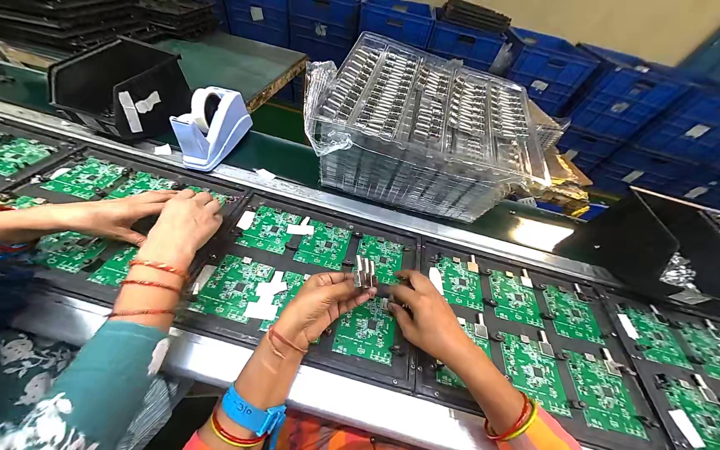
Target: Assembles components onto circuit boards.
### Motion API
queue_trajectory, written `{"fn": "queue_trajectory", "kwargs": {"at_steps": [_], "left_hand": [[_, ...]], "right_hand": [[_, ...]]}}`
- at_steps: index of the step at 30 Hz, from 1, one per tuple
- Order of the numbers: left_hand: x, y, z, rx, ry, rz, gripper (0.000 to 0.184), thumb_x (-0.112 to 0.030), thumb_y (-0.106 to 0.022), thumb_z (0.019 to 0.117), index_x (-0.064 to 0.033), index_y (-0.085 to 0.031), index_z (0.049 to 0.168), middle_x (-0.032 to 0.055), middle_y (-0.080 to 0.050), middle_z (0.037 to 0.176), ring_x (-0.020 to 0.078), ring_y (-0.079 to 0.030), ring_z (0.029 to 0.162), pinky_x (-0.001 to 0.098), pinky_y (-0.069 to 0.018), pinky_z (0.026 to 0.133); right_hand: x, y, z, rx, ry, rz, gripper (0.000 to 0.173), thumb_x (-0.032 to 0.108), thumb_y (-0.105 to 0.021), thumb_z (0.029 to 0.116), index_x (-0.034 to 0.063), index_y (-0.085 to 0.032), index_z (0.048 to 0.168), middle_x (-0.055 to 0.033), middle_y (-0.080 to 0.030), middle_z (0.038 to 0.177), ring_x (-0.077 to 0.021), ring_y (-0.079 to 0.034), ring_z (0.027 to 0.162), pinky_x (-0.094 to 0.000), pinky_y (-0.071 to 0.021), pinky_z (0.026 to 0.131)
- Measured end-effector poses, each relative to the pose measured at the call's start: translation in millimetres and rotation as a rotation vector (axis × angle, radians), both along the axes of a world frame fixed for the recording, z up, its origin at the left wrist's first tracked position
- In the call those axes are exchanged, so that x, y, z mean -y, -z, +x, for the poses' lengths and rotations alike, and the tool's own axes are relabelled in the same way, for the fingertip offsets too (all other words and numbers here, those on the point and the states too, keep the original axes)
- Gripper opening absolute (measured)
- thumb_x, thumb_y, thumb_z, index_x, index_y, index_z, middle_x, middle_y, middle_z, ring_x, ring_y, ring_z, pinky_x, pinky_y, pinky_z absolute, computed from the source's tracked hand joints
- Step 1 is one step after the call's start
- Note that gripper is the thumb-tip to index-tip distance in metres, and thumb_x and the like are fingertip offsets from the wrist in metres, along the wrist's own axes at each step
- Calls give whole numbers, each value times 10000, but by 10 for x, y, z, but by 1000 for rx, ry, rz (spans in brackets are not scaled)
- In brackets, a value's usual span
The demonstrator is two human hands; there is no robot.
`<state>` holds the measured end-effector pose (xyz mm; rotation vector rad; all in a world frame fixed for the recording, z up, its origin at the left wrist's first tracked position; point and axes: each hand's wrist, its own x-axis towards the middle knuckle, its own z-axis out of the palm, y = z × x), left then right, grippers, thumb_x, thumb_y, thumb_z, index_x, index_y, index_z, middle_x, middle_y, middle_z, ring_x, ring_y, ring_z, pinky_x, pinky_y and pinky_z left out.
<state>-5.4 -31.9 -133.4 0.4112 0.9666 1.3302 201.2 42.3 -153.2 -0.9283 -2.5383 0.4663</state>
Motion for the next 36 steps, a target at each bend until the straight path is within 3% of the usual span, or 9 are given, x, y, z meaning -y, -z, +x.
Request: {"fn": "queue_trajectory", "kwargs": {"at_steps": [2, 3, 8, 12, 15, 21, 29, 33, 36], "left_hand": [[-4, -16, -7, 47, 44, -33, 194, 57, -470, 1027, 60, -649, 1102, 144, -740, 989, 181, -748, 836, 298, -625, 808], [0, -17, -15, 67, 78, -42, 198, 55, -464, 1030, 55, -650, 1097, 141, -741, 972, 182, -749, 828, 299, -627, 801], [14, 0, -30, 134, 165, 4, 224, 71, -456, 1017, 49, -675, 1059, 154, -751, 975, 200, -758, 868, 315, -625, 839], [-38, 31, -12, 126, 102, -28, 330, 118, -392, 978, 48, -569, 1247, 190, -701, 1155, 247, -739, 970, 350, -615, 874], [-59, 35, -14, 130, 22, -82, 402, 93, -355, 978, 17, -518, 1339, 187, -658, 1217, 253, -715, 997, 367, -605, 866], [-43, 6, 17, -55, -50, -116, 227, -64, -495, 1068, -1, -609, 1253, 122, -733, 1063, 142, -721, 819, 237, -586, 716], [-26, -4, 55, -260, -30, -91, 235, -67, -528, 1058, -27, -630, 1266, 101, -741, 1087, 146, -716, 849, 231, -563, 697], [-24, 42, 78, -545, -104, -24, 331, -59, -584, 1031, -29, -591, 1361, 111, -736, 1007, 164, -709, 814, 273, -556, 661], [-31, 112, 70, -809, -131, 9, 519, -121, -658, 1006, -50, -465, 1482, 102, -753, 981, 169, -720, 764, 329, -582, 668]], "right_hand": [[4, -62, -34, -101, -54, 4, 467, 155, -725, 901, 58, -641, 1350, -200, -563, 1421, -335, -633, 1207, -490, -565, 954], [8, -83, -54, -140, -99, -5, 506, 157, -729, 894, 49, -616, 1375, -185, -549, 1449, -304, -623, 1237, -460, -563, 976], [-16, -154, -120, -241, -179, -11, 256, 35, -727, 841, 13, -721, 1096, -168, -631, 1280, -211, -693, 990, -350, -605, 818], [-353, -255, -78, -124, -26, -28, 275, 19, -736, 869, -30, -730, 1140, -263, -582, 1314, -306, -695, 965, -438, -605, 824], [-793, -190, -30, -11, 51, -24, 317, 6, -698, 884, -70, -698, 1191, -275, -605, 1227, -366, -675, 987, -495, -579, 855], [-1237, -18, -61, 207, 36, 20, 225, 45, -713, 886, -29, -737, 1098, -265, -650, 1175, -451, -619, 1123, -609, -483, 954], [-1201, -34, -14, 279, 106, 48, 162, 58, -688, 922, -3, -764, 1052, -245, -693, 1041, -434, -652, 1041, -605, -487, 903], [-1020, 53, 31, 353, 145, 195, 238, 9, -644, 924, 44, -770, 1123, -283, -647, 1224, -482, -598, 1165, -621, -479, 926], [-720, -51, -57, 278, 84, 75, 366, 15, -636, 925, 30, -692, 1286, -296, -562, 1386, -497, -555, 1253, -668, -461, 984]]}}
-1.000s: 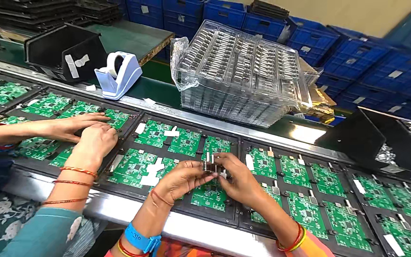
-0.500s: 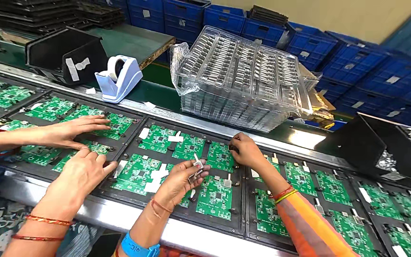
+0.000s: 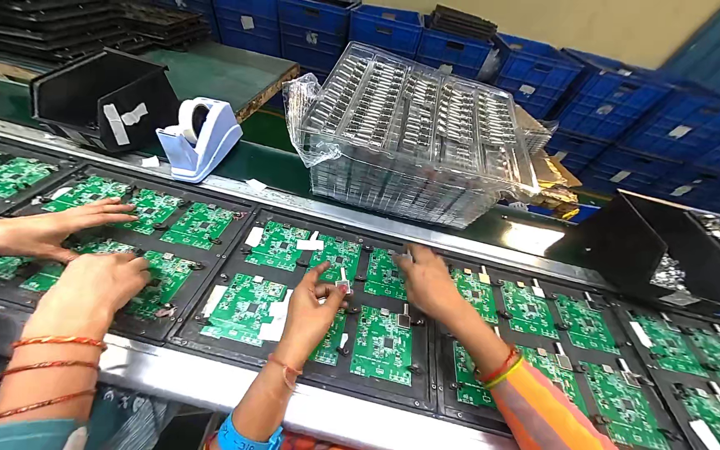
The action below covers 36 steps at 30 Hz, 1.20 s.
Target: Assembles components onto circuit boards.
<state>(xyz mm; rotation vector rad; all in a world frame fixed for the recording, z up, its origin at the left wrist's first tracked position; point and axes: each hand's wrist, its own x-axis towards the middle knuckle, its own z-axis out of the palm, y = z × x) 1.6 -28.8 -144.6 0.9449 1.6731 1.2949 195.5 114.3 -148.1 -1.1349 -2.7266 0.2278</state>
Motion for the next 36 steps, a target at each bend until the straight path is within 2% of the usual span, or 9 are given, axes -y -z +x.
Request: {"fn": "queue_trajectory", "kwargs": {"at_steps": [3, 7, 9, 12, 15, 22, 28, 33, 36], "left_hand": [[-9, 57, 1, -172, 25, 46, 613, -134, -678, 989, -56, -408, 1534, 102, -745, 934, 190, -720, 754, 406, -610, 735], [4, 70, -14, -263, 140, 116, 653, -104, -643, 985, -67, -365, 1575, 71, -752, 924, 144, -705, 755, 359, -595, 727], [15, 63, -22, -175, 103, 108, 562, -153, -600, 1031, -47, -403, 1546, 112, -745, 1003, 170, -693, 774, 367, -575, 711], [37, -9, -72, 126, 5, 67, 421, -107, -427, 1088, 2, -414, 1494, 174, -644, 1307, 223, -692, 1029, 402, -567, 899], [35, -43, -90, 376, -113, 123, 404, 48, -404, 1042, 39, -439, 1445, 191, -563, 1406, 211, -658, 1137, 355, -535, 984], [46, -91, -84, 557, -217, 155, 301, 33, -532, 1024, 46, -552, 1324, 133, -680, 1194, 144, -704, 1020, 274, -568, 924], [24, -117, -77, 637, -254, 115, 211, -75, -576, 1034, 1, -622, 1225, 80, -693, 1010, 127, -707, 814, 257, -606, 768], [10, -75, -95, 743, -91, 11, 196, -166, -538, 1065, -37, -678, 1113, 54, -693, 911, 113, -668, 730, 250, -585, 686], [11, -71, -91, 914, 46, -5, 257, -159, -438, 1096, -28, -653, 1043, 79, -685, 847, 137, -691, 712, 279, -612, 697]], "right_hand": [[424, -87, -203, -182, -240, -43, 502, 166, -711, 938, 103, -603, 1424, -197, -560, 1437, -382, -584, 1277, -587, -501, 1024], [670, -80, -406, -324, -364, 53, 246, 72, -680, 906, 7, -712, 1141, -210, -647, 1248, -344, -683, 1077, -498, -580, 884], [668, -102, -428, -384, -299, -7, 199, 37, -688, 904, -25, -716, 1091, -240, -627, 1247, -323, -705, 962, -456, -608, 803], [669, -87, -428, -426, -209, -114, 223, 30, -707, 895, -26, -721, 1110, -231, -601, 1285, -274, -707, 898, -413, -619, 772], [709, 15, -434, -346, -200, -121, 272, 58, -742, 872, -5, -705, 1134, -178, -679, 1102, -288, -699, 959, -449, -595, 846], [694, 141, -412, -216, -224, -51, 127, 79, -751, 871, 17, -746, 982, -164, -714, 1010, -336, -693, 1001, -487, -566, 888], [699, 27, -375, -150, -186, -69, 124, 161, -713, 924, 61, -780, 957, -195, -645, 1177, -371, -621, 1097, -510, -533, 895], [712, -12, -461, -550, -240, -54, 457, 219, -733, 909, 20, -629, 1307, -174, -612, 1337, -305, -617, 1224, -480, -544, 984], [712, -18, -547, -687, -312, -41, 300, 117, -711, 881, 4, -676, 1156, -152, -665, 1222, -271, -639, 1196, -426, -559, 979]]}}
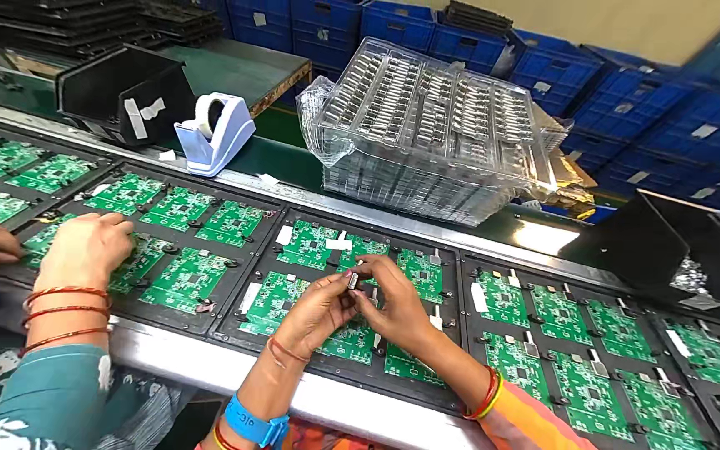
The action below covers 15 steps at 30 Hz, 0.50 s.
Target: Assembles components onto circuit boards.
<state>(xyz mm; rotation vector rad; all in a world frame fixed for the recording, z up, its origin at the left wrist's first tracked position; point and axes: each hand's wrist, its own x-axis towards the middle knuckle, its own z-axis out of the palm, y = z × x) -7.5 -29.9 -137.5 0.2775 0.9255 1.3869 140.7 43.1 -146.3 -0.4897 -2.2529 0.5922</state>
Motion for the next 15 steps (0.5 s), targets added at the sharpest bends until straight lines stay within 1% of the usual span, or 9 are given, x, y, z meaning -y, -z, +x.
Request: {"fn": "queue_trajectory", "kwargs": {"at_steps": [1, 3, 5, 6, 8, 9, 11, 13, 15], "left_hand": [[-4, -3, 1, 40, 13, 7, 271, -165, -415, 1102, -27, -642, 1047, 87, -689, 861, 146, -702, 730, 287, -619, 716], [-20, 9, -3, 50, 24, 15, 311, -225, -396, 1115, -27, -635, 1103, 98, -706, 948, 157, -720, 809, 295, -617, 771], [-37, 16, -18, 12, 27, -2, 386, -282, -374, 1122, -24, -644, 1218, 106, -719, 1051, 161, -719, 875, 286, -596, 792], [-39, 11, -22, -6, 21, -10, 411, -294, -363, 1124, -27, -645, 1256, 103, -723, 1067, 153, -717, 871, 274, -591, 778], [-34, -8, -24, -22, -10, -33, 419, -305, -357, 1125, -36, -650, 1258, 89, -721, 1049, 136, -707, 843, 252, -580, 750], [-33, -20, -24, -19, -32, -46, 412, -301, -364, 1124, -34, -653, 1245, 87, -719, 1034, 132, -703, 829, 246, -577, 740], [-35, -35, -22, -5, -65, -63, 396, -287, -371, 1122, -28, -656, 1212, 84, -716, 1000, 123, -695, 791, 233, -571, 710], [-35, -38, -20, -1, -74, -69, 387, -276, -377, 1120, -22, -659, 1196, 82, -717, 978, 115, -692, 763, 223, -570, 688], [-35, -37, -17, -8, -72, -71, 391, -272, -368, 1123, -19, -660, 1181, 82, -714, 974, 115, -690, 762, 223, -567, 690]], "right_hand": [[-19, -14, -13, -29, -7, 8, 269, 102, -712, 875, 1, -684, 1123, -148, -667, 1191, -254, -652, 1160, -394, -571, 957], [-104, -62, -16, -56, 0, 9, 268, 73, -716, 870, -22, -692, 1120, -173, -655, 1183, -236, -675, 1078, -354, -588, 904], [-301, -121, 13, -26, 65, 5, 283, 42, -688, 877, -51, -690, 1144, -220, -646, 1205, -260, -690, 1007, -382, -595, 860], [-441, -143, 45, 33, 113, -2, 292, 38, -679, 894, -50, -684, 1173, -225, -644, 1197, -275, -690, 986, -405, -593, 849], [-737, -137, 121, 210, 203, -21, 319, 55, -682, 925, -46, -661, 1227, -237, -657, 1168, -339, -692, 996, -489, -580, 870], [-872, -98, 151, 301, 229, -17, 329, 67, -690, 927, -53, -650, 1230, -246, -664, 1142, -375, -687, 1011, -531, -562, 886], [-1067, 0, 184, 445, 244, -11, 283, 93, -701, 927, -46, -687, 1174, -256, -680, 1132, -422, -666, 1078, -596, -513, 943], [-1149, 70, 192, 536, 245, -9, 240, 102, -700, 930, -13, -728, 1138, -255, -668, 1168, -442, -635, 1119, -616, -481, 962], [-1176, 94, 183, 596, 258, -5, 220, 102, -694, 936, 10, -748, 1129, -261, -648, 1181, -452, -614, 1128, -616, -477, 948]]}}
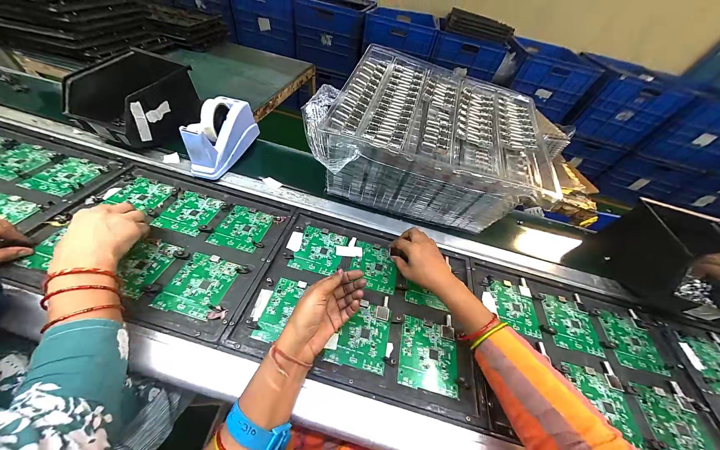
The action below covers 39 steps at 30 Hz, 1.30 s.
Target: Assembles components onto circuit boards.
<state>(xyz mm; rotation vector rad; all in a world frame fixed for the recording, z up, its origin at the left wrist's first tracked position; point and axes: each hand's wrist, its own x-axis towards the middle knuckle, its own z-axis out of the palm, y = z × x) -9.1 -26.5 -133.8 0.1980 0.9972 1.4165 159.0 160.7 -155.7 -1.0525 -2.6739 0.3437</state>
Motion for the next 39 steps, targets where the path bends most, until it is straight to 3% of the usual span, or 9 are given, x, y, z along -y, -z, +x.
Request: {"fn": "queue_trajectory", "kwargs": {"at_steps": [5, 10, 14, 17, 21, 25, 28, 31, 39], "left_hand": [[-7, 7, -5, -22, 8, -4, 361, -254, -384, 1118, -32, -666, 1158, 66, -710, 952, 103, -685, 754, 214, -565, 679], [2, 12, -3, -4, -20, 1, 330, -225, -413, 1107, -19, -668, 1140, 89, -710, 952, 122, -688, 753, 227, -571, 685], [-20, 6, -7, -14, -45, -7, 324, -198, -413, 1108, 5, -665, 1127, 107, -708, 930, 136, -685, 734, 236, -576, 688], [-32, 7, 8, -64, -58, -7, 307, -171, -404, 1111, 9, -653, 1111, 107, -708, 932, 140, -688, 750, 239, -577, 696], [-36, 8, -1, -86, -68, 6, 307, -165, -382, 1116, 4, -639, 1111, 93, -716, 928, 137, -700, 757, 243, -587, 690], [-47, 13, 15, -92, -44, 23, 309, -153, -377, 1116, 4, -643, 1109, 83, -718, 916, 128, -701, 749, 238, -588, 679], [-41, 11, 25, -106, -30, 23, 297, -139, -383, 1113, -2, -646, 1093, 77, -725, 906, 120, -706, 749, 231, -588, 670], [-28, 18, 15, -110, -29, 26, 285, -130, -396, 1109, -1, -650, 1096, 77, -726, 917, 120, -706, 753, 230, -588, 671], [-21, 33, 15, -72, -16, 43, 279, -111, -399, 1105, 5, -651, 1076, 90, -728, 917, 129, -709, 745, 241, -595, 674]], "right_hand": [[-28, -83, -22, 144, -1, -14, 229, 120, -659, 968, 36, -764, 1154, -238, -676, 1114, -418, -622, 1102, -582, -466, 933], [49, -27, 39, 54, 20, 56, 151, 92, -671, 952, 14, -778, 1026, -231, -697, 1010, -417, -658, 1021, -585, -485, 912], [232, 108, 177, 136, 22, 191, 374, -17, -649, 900, 66, -728, 1256, -292, -620, 1295, -491, -562, 1233, -631, -464, 975], [285, -88, 207, 311, 58, 21, 441, 33, -632, 934, 110, -667, 1367, -281, -524, 1450, -466, -478, 1356, -615, -407, 1062], [358, -607, 228, -120, -67, 174, 188, 105, -610, 987, 6, -769, 1008, -183, -726, 964, -347, -718, 934, -533, -577, 836], [57, -1506, 187, -340, -22, 497, 175, 67, -614, 971, -41, -748, 1006, -207, -728, 931, -364, -729, 846, -548, -587, 755], [-478, -2036, 94, -174, 7, 350, 205, 55, -589, 987, -42, -732, 1098, -247, -723, 1076, -427, -692, 1041, -627, -507, 923], [-987, -2199, -57, 88, 26, 157, 307, 142, -664, 982, -29, -702, 1234, -268, -682, 1230, -443, -626, 1204, -641, -441, 1039], [-1229, -2184, -317, 399, 108, 88, 252, 233, -737, 941, -14, -737, 988, -229, -700, 982, -414, -662, 988, -649, -485, 851]]}}
